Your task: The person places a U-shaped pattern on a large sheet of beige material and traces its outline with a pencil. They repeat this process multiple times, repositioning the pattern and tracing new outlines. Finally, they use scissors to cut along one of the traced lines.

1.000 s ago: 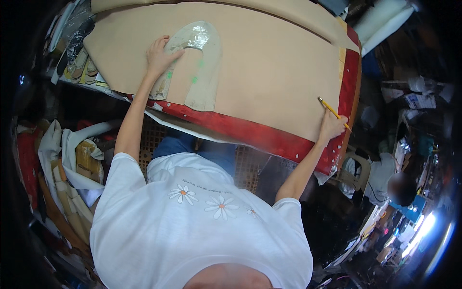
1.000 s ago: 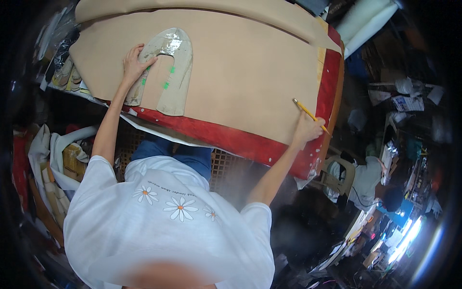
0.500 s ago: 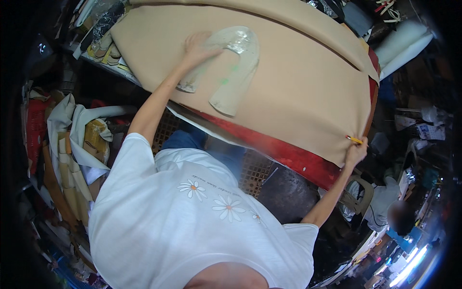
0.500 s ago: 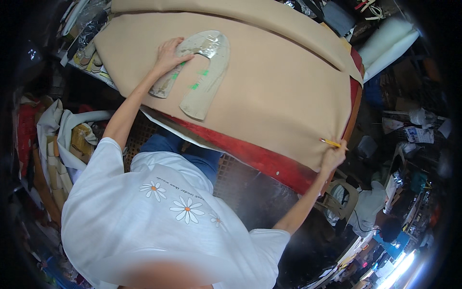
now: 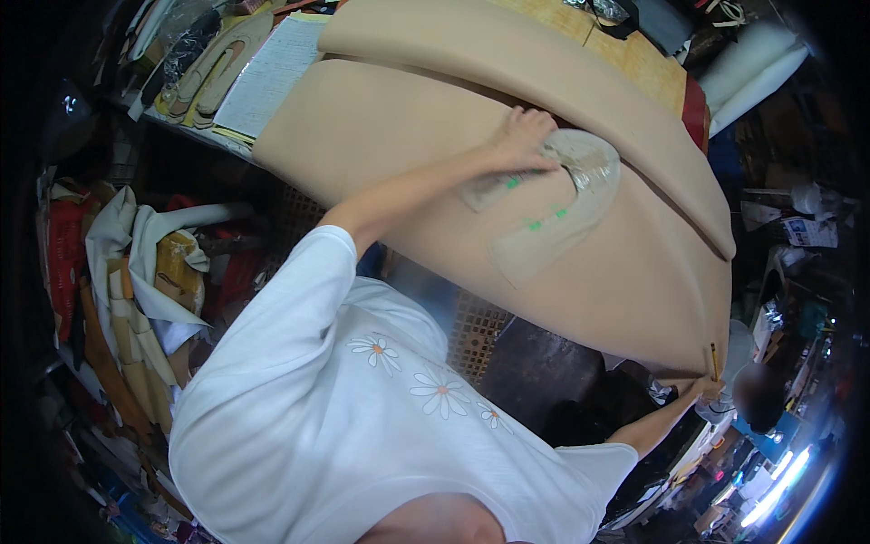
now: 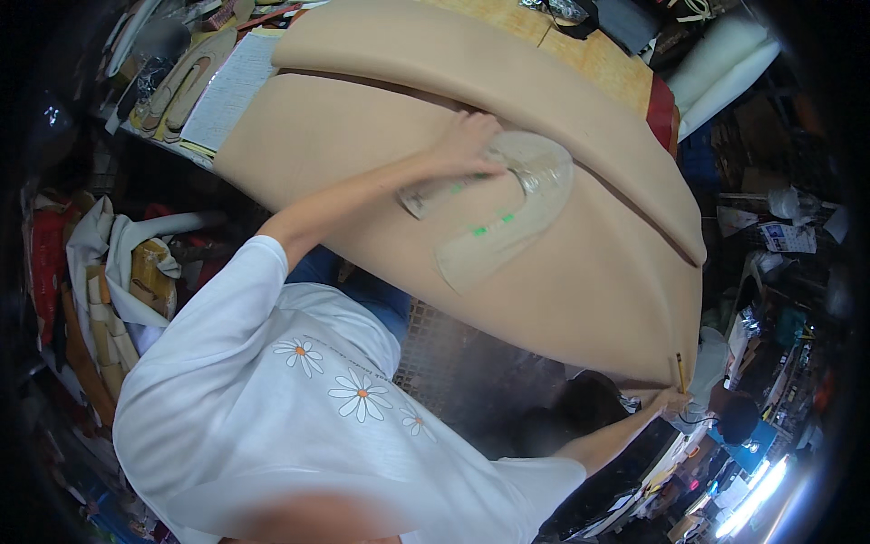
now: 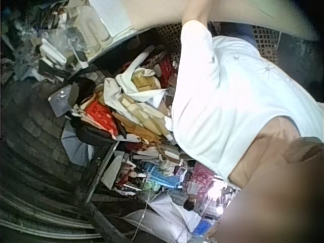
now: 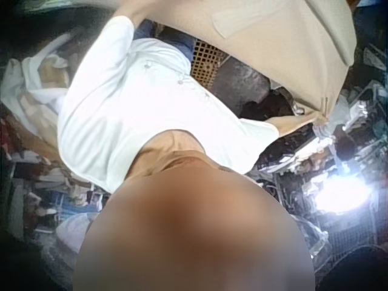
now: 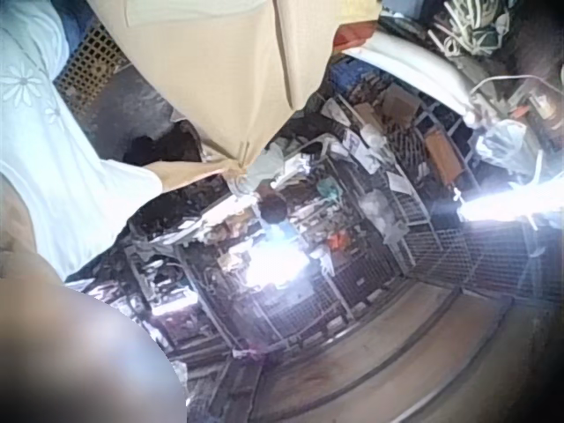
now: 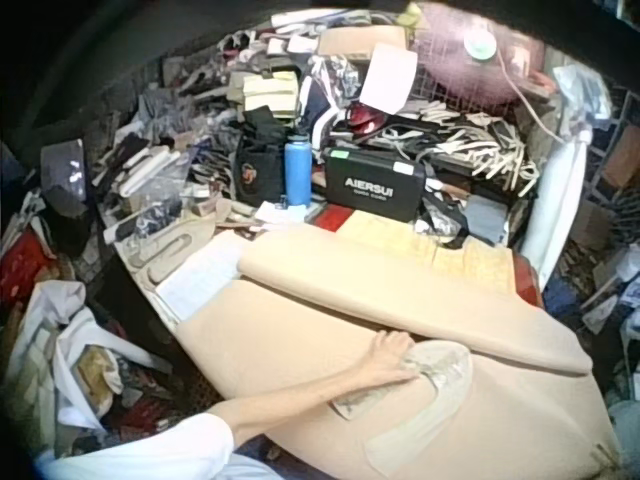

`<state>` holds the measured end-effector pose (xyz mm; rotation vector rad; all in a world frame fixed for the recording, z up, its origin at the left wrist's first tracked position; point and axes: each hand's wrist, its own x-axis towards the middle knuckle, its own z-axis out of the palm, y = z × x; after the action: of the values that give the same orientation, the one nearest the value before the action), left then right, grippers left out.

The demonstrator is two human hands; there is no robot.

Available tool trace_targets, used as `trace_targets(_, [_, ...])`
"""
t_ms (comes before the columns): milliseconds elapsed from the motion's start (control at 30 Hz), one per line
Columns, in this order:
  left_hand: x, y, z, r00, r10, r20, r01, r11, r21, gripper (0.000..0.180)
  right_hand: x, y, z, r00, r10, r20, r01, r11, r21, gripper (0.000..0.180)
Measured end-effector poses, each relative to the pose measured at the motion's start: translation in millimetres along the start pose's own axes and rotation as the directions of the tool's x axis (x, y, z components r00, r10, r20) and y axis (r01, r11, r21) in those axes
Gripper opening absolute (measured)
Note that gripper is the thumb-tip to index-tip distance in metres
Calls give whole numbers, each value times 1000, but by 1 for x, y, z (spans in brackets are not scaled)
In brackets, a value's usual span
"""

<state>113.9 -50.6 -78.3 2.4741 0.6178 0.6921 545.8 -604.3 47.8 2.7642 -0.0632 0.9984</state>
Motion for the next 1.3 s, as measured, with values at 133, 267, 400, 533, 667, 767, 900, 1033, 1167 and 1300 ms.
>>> trace_targets(133, [-8,40,27,995,67,-72,-64,997,49,74,22,-10,-24,994,0,-113,16,990,140,25])
trace_targets(267, [-5,42,4,995,-10,102,12,1000,-18,70,-12,-89,-53,972,-214,-98,232,805,546,28])
trace_targets(400, [8,35,-35,969,-57,239,85,991,-105,49,-147,-237,-99,690,-684,240,-25,308,951,17])
trace_targets(533, [43,-13,-69,987,104,119,-115,989,92,26,-270,-322,-179,692,-720,50,129,192,973,36])
trace_targets(667, [139,-103,-88,1000,17,-14,-15,993,114,60,-290,-349,-220,812,-568,134,128,397,909,70])
trace_targets(767, [200,-140,-63,984,-30,174,9,993,120,90,-286,-351,-222,733,-551,399,-113,480,870,51])
trace_targets(900, [255,-149,-29,918,-179,355,187,982,13,92,-288,-350,-211,798,-570,196,-50,261,964,51])
trace_targets(1033, [289,-137,-29,580,-147,801,67,989,133,84,-290,-350,-205,786,-561,258,-85,316,945,57])
trace_targets(1167, [301,-118,-51,390,-159,907,165,981,101,62,-290,-352,-205,790,-560,249,-89,297,951,60])
trace_targets(1300, [284,-90,-63,449,-154,880,216,974,60,75,-289,-352,-207,773,-557,305,-127,335,933,57])
